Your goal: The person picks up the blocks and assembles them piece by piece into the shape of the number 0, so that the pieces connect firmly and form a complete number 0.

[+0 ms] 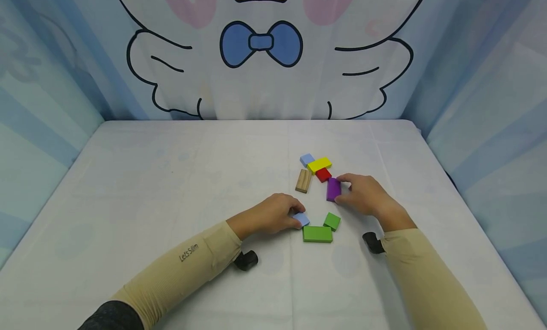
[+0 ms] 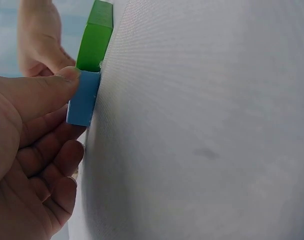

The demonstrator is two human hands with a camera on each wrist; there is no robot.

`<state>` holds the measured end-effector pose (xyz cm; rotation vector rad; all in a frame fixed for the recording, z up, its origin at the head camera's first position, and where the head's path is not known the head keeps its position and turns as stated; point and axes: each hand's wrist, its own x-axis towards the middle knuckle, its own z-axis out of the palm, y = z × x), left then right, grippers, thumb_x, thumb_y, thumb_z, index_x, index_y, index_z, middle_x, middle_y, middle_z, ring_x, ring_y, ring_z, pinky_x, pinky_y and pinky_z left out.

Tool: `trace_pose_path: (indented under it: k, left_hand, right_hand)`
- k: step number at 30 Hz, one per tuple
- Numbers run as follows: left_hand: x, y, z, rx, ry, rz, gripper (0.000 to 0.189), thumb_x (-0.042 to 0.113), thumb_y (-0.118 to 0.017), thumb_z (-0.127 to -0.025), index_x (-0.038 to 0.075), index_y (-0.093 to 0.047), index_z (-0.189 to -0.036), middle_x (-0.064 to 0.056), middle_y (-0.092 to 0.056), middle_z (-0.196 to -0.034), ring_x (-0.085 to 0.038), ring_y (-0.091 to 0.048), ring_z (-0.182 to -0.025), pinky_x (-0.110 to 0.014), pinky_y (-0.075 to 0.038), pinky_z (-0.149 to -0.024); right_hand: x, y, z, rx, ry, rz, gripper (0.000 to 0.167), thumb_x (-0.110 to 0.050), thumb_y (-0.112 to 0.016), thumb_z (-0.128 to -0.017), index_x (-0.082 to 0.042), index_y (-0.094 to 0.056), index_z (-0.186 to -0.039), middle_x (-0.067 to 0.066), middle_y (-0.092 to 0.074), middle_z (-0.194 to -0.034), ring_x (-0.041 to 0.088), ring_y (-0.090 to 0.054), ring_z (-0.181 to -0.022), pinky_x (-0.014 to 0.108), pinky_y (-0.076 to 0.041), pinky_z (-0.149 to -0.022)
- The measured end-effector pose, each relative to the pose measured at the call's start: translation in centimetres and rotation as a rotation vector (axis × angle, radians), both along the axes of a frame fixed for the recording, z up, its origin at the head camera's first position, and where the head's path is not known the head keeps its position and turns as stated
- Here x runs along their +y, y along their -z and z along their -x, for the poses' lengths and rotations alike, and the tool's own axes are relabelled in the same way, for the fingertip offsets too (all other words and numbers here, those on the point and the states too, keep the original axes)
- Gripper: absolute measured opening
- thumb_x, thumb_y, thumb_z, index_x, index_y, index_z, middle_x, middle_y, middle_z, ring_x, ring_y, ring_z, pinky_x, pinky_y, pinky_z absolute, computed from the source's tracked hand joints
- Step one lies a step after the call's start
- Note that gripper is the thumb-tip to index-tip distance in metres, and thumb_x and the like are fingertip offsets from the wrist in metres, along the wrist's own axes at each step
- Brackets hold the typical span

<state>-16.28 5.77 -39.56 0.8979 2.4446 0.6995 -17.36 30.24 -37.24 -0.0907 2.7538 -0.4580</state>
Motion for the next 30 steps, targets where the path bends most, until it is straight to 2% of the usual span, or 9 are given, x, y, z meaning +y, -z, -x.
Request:
trace_pose_path:
  k: [16, 24, 30]
  left_hand:
    - [0.12, 0.12, 0.0, -0.011, -0.002, -0.001, 0.039, 0.023, -0.074, -0.093, 0.009, -0.068, -0.129, 0.002, -0.069, -0.12, -0.008, -0.059, -0.104, -0.018, -0.044, -0.095]
    - [0.04, 0.12, 0.14, 0.002, -0.001, -0.004, 0.038, 0.023, -0.074, -0.093, 0.009, -0.068, -0.128, 0.002, -0.069, -0.119, -0.008, -0.059, -0.105, -0.018, -0.044, -0.095]
    - [0.01, 0.19, 0.22, -0.008, 0.0, -0.005, 0.039, 0.023, -0.074, -0.093, 0.009, -0.068, -0.128, 0.002, -0.069, -0.119, -0.008, -0.059, -0.105, -0.018, -0.044, -0.095]
  right_hand:
    - [0.03, 0.12, -0.11, 0.0, 0.017, 0.022, 0.067, -0.03, -0.074, -0.09, -0.002, -0.047, -0.145, 0.028, -0.058, -0.124, 0.043, -0.054, -0.11, 0.054, -0.052, -0.087]
    - [0.12, -0.16, -0.25, -0.006, -0.008, 0.025, 0.066, -0.028, -0.074, -0.089, -0.003, -0.048, -0.145, 0.028, -0.057, -0.124, 0.043, -0.054, -0.109, 0.053, -0.052, -0.086]
    - [0.14, -0.31, -0.49, -0.042, -0.015, 0.042, 0.068, -0.029, -0.076, -0.089, -0.004, -0.048, -0.145, 0.028, -0.055, -0.127, 0.044, -0.052, -0.111, 0.053, -0.053, -0.085]
